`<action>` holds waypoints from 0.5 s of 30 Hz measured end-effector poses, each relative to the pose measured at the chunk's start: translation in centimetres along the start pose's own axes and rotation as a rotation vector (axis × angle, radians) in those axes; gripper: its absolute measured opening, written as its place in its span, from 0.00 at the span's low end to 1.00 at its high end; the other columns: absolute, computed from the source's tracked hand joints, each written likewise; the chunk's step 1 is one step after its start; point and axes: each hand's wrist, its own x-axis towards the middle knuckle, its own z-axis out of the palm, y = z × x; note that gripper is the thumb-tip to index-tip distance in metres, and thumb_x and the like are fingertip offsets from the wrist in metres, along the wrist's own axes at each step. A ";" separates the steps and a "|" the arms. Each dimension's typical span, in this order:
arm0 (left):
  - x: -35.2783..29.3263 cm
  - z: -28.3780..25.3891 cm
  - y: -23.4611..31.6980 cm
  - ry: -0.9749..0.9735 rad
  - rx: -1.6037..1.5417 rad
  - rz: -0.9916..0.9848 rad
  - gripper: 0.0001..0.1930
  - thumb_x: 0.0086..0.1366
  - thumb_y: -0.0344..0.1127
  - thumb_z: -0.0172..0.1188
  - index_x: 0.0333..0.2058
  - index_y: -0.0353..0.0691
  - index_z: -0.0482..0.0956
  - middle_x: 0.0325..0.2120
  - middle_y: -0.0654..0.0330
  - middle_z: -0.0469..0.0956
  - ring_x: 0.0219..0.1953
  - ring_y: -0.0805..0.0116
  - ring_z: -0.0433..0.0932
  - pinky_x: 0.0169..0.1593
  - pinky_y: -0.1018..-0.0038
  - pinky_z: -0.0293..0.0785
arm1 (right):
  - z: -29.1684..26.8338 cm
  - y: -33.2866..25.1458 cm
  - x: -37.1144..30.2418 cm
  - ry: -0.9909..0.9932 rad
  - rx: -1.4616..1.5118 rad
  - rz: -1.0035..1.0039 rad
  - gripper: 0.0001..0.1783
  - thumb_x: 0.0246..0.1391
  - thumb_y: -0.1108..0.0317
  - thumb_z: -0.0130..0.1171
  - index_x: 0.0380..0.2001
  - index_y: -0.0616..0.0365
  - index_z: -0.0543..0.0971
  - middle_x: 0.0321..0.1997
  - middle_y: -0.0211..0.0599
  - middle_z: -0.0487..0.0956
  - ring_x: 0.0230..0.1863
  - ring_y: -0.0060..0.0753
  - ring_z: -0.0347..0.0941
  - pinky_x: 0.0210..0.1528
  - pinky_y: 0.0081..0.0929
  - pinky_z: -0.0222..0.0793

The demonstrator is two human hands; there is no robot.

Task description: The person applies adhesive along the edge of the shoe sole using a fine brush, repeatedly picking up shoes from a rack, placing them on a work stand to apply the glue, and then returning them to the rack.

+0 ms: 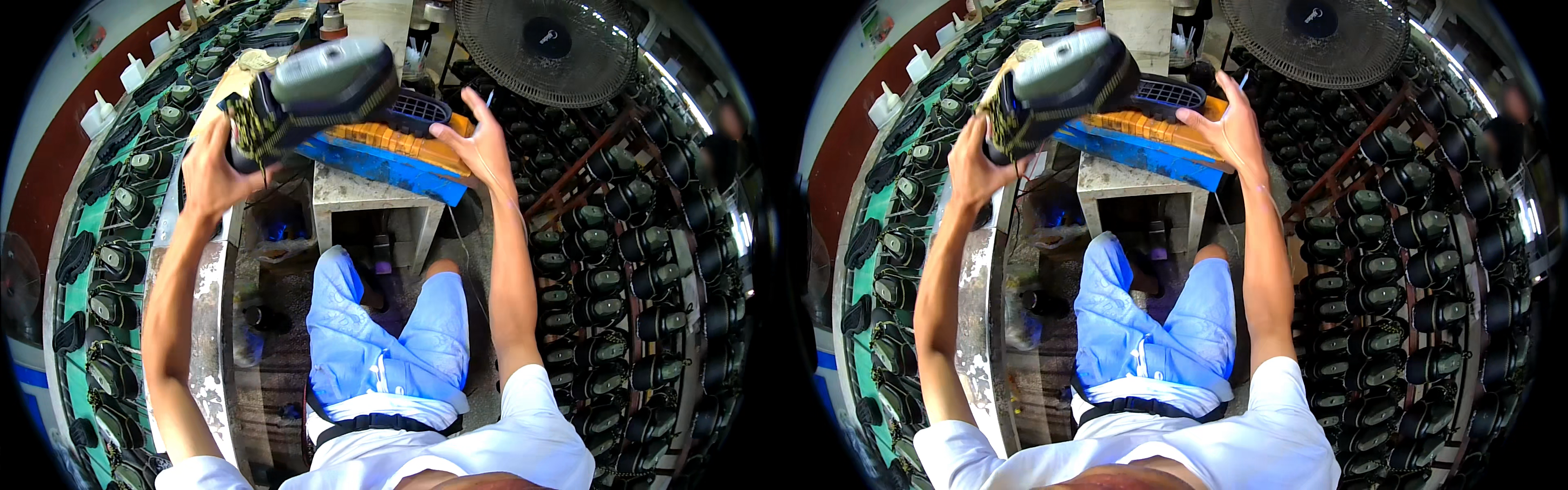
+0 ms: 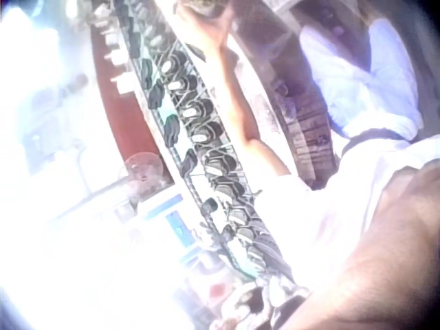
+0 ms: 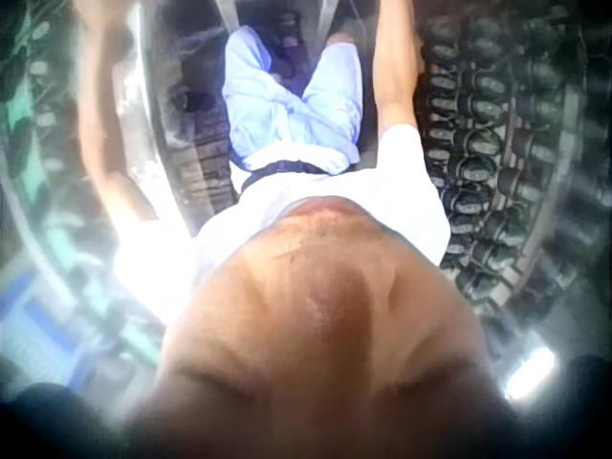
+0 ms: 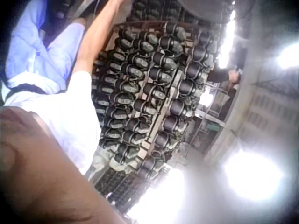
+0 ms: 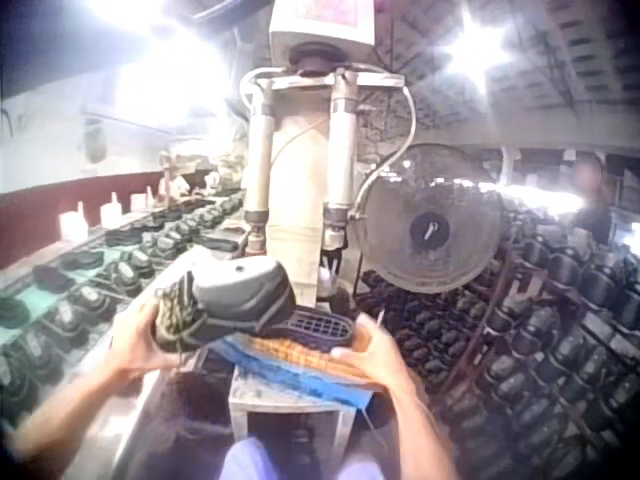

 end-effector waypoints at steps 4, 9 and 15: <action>5.0 1.0 -1.5 -0.111 0.011 -0.005 0.47 0.43 0.54 0.80 0.61 0.40 0.75 0.57 0.50 0.80 0.56 0.48 0.82 0.57 0.60 0.80 | 3.5 4.6 0.0 -0.162 0.280 0.180 0.40 0.44 0.62 0.84 0.58 0.70 0.79 0.62 0.50 0.82 0.61 0.38 0.81 0.68 0.32 0.69; 10.7 4.1 -4.8 -0.358 0.087 0.193 0.51 0.42 0.55 0.78 0.64 0.35 0.73 0.58 0.44 0.79 0.59 0.45 0.79 0.63 0.58 0.76 | 4.4 3.5 1.3 -0.183 -0.047 0.002 0.47 0.42 0.55 0.85 0.63 0.67 0.77 0.65 0.59 0.78 0.69 0.46 0.74 0.72 0.38 0.64; 13.8 7.4 -2.6 -0.565 -0.042 0.210 0.57 0.38 0.61 0.78 0.62 0.24 0.74 0.55 0.38 0.80 0.56 0.43 0.81 0.64 0.60 0.75 | 3.6 5.1 2.2 -0.286 0.204 0.102 0.47 0.45 0.53 0.83 0.65 0.65 0.76 0.65 0.56 0.79 0.66 0.42 0.75 0.75 0.37 0.57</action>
